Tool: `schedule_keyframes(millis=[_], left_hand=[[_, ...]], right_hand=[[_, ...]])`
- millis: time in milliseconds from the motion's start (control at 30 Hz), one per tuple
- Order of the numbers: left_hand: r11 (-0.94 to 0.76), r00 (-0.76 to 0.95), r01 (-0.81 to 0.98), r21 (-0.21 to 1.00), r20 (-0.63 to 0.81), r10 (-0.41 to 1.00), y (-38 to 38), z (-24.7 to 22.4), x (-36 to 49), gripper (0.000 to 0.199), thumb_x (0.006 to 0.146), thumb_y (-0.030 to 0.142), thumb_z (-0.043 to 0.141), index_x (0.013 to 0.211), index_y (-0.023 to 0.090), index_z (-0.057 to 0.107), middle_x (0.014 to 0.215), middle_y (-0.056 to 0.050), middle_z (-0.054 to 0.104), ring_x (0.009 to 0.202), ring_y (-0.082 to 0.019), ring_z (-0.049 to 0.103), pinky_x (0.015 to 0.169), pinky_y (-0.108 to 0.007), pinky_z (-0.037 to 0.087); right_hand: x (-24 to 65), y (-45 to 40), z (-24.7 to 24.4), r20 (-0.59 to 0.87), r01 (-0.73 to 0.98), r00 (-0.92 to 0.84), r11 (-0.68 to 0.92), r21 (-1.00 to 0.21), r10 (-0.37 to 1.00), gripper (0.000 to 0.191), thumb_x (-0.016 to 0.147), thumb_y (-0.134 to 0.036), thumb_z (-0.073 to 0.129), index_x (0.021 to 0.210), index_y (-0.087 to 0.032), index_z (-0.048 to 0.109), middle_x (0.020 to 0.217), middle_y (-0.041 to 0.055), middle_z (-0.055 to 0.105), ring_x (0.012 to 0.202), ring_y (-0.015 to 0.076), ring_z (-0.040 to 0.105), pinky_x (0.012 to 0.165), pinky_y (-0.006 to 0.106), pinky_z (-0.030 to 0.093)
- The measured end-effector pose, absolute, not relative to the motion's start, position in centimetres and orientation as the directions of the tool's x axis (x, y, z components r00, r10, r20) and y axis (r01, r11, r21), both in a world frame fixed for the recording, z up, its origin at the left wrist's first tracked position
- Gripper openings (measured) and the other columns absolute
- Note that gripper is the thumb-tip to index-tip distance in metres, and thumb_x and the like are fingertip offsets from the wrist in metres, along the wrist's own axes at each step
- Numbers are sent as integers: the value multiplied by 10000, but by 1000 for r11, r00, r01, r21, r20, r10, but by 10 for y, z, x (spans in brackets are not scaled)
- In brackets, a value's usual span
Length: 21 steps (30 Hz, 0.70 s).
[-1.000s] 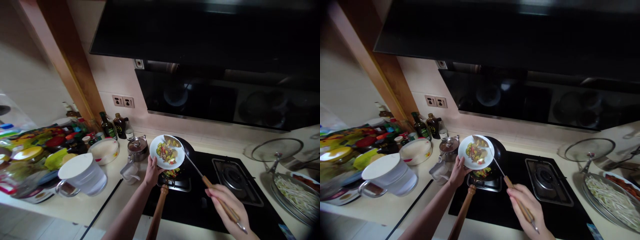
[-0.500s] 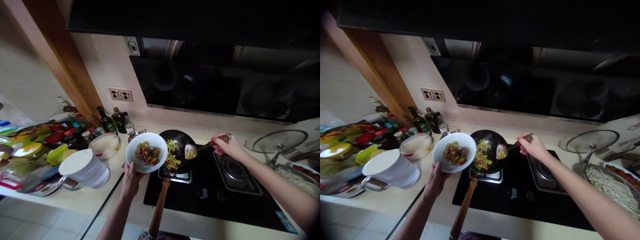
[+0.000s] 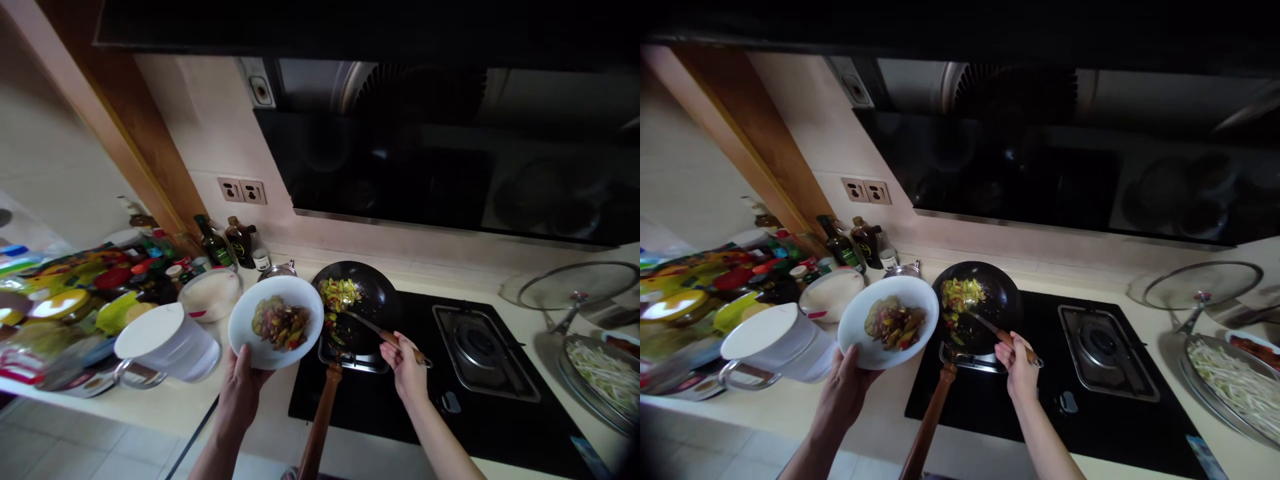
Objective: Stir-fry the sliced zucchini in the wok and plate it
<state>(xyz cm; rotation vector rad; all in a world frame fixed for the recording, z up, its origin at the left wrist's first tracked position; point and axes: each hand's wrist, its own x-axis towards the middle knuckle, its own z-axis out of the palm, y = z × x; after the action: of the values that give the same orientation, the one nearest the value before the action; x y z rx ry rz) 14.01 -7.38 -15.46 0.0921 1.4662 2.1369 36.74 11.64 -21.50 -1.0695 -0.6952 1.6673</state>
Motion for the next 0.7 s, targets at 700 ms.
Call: schedule_keyframes(millis=[700], left_hand=[[-228,-634,-532,816,-205,746,30,-170,179,549,789,465,610,1248,294,363,1178,-95,526,897,-229,650,704,-383,581]], right_hand=[[449,94,-106,114,-89,-113,104,-991,987,382,753,-476,683,983,-172,662,724,98,725,595,239,702,557,347,608]])
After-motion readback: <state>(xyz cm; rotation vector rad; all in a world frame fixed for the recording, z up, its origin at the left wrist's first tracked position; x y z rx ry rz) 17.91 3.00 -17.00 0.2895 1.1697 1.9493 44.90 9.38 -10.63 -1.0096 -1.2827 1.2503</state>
